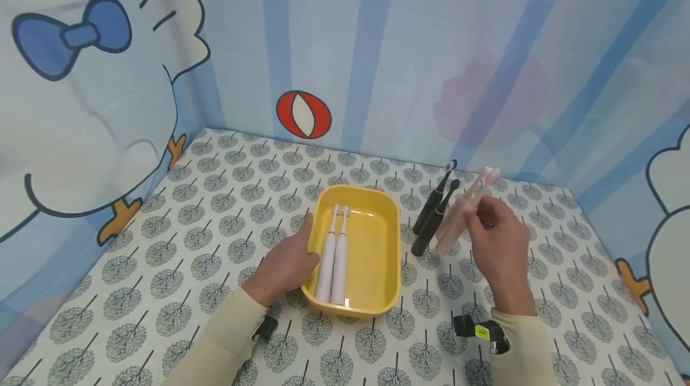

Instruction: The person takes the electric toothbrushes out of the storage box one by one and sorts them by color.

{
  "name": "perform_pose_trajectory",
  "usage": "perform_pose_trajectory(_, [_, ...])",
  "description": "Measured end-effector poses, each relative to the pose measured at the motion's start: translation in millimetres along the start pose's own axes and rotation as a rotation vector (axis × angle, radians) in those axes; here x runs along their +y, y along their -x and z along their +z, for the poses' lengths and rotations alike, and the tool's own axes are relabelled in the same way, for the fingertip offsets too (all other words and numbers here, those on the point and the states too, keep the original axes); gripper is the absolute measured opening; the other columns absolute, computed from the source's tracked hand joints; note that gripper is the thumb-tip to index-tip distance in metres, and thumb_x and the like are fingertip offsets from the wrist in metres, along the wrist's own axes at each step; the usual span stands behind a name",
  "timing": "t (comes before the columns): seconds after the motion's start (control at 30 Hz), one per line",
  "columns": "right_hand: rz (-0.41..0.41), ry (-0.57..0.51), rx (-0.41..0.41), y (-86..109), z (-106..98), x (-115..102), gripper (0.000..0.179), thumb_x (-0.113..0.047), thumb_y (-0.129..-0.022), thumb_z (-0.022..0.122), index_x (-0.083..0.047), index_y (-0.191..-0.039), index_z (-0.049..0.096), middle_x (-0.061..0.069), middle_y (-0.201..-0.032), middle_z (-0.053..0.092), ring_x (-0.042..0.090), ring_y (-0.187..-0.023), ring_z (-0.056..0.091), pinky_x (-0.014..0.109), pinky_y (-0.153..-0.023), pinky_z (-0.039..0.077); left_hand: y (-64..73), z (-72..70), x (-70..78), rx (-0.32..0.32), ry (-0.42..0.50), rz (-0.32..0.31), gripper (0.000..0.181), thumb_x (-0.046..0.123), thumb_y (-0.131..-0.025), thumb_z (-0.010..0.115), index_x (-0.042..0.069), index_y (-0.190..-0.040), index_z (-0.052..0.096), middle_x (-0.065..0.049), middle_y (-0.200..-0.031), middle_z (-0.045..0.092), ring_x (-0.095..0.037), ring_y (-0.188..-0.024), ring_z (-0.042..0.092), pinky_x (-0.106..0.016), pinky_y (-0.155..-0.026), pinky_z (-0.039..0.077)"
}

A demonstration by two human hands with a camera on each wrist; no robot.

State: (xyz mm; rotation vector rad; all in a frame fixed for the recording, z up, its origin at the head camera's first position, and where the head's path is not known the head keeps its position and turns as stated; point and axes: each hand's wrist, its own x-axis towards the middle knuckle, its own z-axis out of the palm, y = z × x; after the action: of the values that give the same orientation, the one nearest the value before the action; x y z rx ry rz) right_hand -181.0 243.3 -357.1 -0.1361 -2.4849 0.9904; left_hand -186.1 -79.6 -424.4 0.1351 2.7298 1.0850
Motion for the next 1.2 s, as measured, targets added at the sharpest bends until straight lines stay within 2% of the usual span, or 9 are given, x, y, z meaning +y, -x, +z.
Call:
perform_pose_trajectory(0.27, [0.012, -0.010, -0.012, -1.4, 3, 5, 0.041, -0.029, -0.098, 0.058, -0.005, -0.131, 0.059, 0.014, -0.121, 0.064, 0.031, -0.109, 0.061, 0.048, -0.088, 0.049, 0.8, 0.2, 0.9, -0.002, 0.001, -0.015, 0.083, 0.013, -0.089, 0.049, 0.012, -0.157, 0.002, -0.009, -0.077, 0.055, -0.019, -0.054, 0.055, -0.032, -0.052, 0.047])
perform_pose_trajectory(0.87, [0.034, 0.005, -0.023, -4.8, 9, 13, 0.037, -0.024, -0.097, 0.059, -0.004, -0.128, 0.060, 0.016, -0.119, 0.064, 0.032, -0.107, 0.062, 0.048, -0.088, 0.049, 2.2, -2.1, 1.3, 0.000, -0.010, -0.018, 0.083, 0.015, -0.090, 0.050, 0.013, -0.157, 0.002, -0.009, -0.071, 0.055, -0.021, -0.052, 0.054, -0.034, -0.049, 0.046])
perform_pose_trajectory(1.2, [0.034, 0.014, -0.037, -3.9, 14, 16, 0.037, -0.027, -0.098, 0.057, -0.005, -0.127, 0.060, 0.015, -0.120, 0.064, 0.032, -0.108, 0.062, 0.049, -0.087, 0.050, 0.8, -1.3, 0.0, -0.003, -0.004, -0.013, 0.083, 0.014, -0.090, 0.049, 0.013, -0.157, 0.002, -0.009, -0.071, 0.055, -0.020, -0.052, 0.054, -0.034, -0.050, 0.046])
